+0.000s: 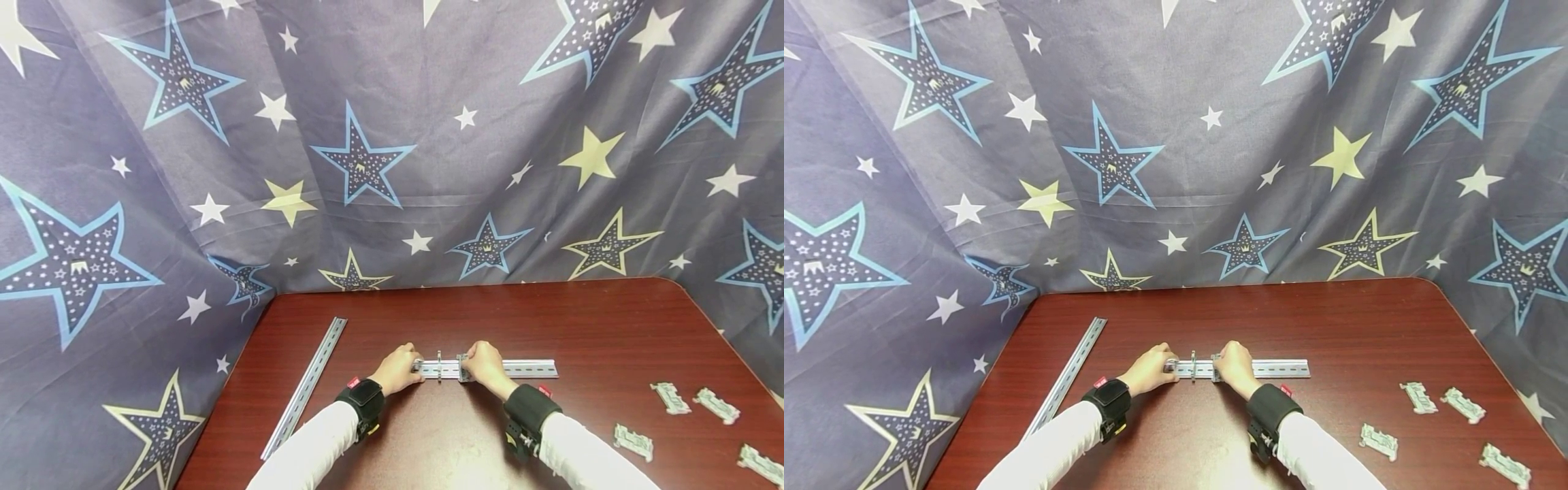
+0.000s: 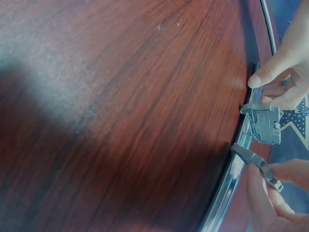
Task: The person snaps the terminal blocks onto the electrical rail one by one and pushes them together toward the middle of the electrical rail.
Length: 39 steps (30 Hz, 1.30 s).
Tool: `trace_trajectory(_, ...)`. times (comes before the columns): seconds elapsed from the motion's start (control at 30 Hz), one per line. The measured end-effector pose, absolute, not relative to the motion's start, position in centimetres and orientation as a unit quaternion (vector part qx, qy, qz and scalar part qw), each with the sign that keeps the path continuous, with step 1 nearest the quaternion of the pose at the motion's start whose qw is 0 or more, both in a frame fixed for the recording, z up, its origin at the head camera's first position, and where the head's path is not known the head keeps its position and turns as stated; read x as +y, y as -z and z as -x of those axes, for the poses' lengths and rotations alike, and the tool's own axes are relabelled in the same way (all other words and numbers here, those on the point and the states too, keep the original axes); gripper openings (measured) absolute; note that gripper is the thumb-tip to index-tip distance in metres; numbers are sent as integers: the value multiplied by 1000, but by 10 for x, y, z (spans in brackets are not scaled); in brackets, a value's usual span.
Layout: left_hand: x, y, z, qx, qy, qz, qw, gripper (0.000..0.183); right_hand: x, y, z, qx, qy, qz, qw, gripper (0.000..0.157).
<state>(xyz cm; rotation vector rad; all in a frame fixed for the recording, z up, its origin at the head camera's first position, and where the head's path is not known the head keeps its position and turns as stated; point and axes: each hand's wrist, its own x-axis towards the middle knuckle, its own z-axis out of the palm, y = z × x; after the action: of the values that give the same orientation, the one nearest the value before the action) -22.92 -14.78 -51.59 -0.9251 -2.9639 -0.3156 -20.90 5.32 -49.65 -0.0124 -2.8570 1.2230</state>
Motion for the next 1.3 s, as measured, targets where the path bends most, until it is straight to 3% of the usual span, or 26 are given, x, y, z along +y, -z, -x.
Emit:
trace_trajectory(0.47, -148, 520, 232, -946, 92, 309, 22, 23, 47, 495, 213, -931, -365, -15, 26, 14)
trace_trajectory(0.53, -148, 520, 232, -946, 92, 310, 23, 23, 48, 508, 223, -934, -353, -27, 37, 17)
trace_trajectory(0.6, -148, 520, 232, -946, 93, 310, 23, 23, 52, 550, 245, -934, -346, -52, 73, 20)
trace_trajectory(0.7, -148, 521, 232, -946, 93, 311, 25, 23, 53, 578, 261, -937, -337, -54, 75, 20)
trace_trajectory(0.77, -148, 521, 232, -946, 92, 311, 26, 23, 51, 574, 259, -937, -338, -50, 75, 21)
trace_trajectory(0.9, -148, 521, 232, -945, 93, 312, 29, 23, 42, 506, 225, -943, -327, -32, 51, 26)
trace_trajectory(1.0, -148, 521, 232, -944, 94, 314, 27, 22, 39, 494, 221, -947, -320, -19, 33, 25)
trace_trajectory(1.23, -148, 520, 232, -943, 95, 319, 24, 22, 46, 586, 275, -951, -299, -45, 71, 12)
trace_trajectory(1.3, -148, 519, 231, -943, 94, 319, 24, 22, 44, 583, 274, -951, -298, -41, 68, 10)
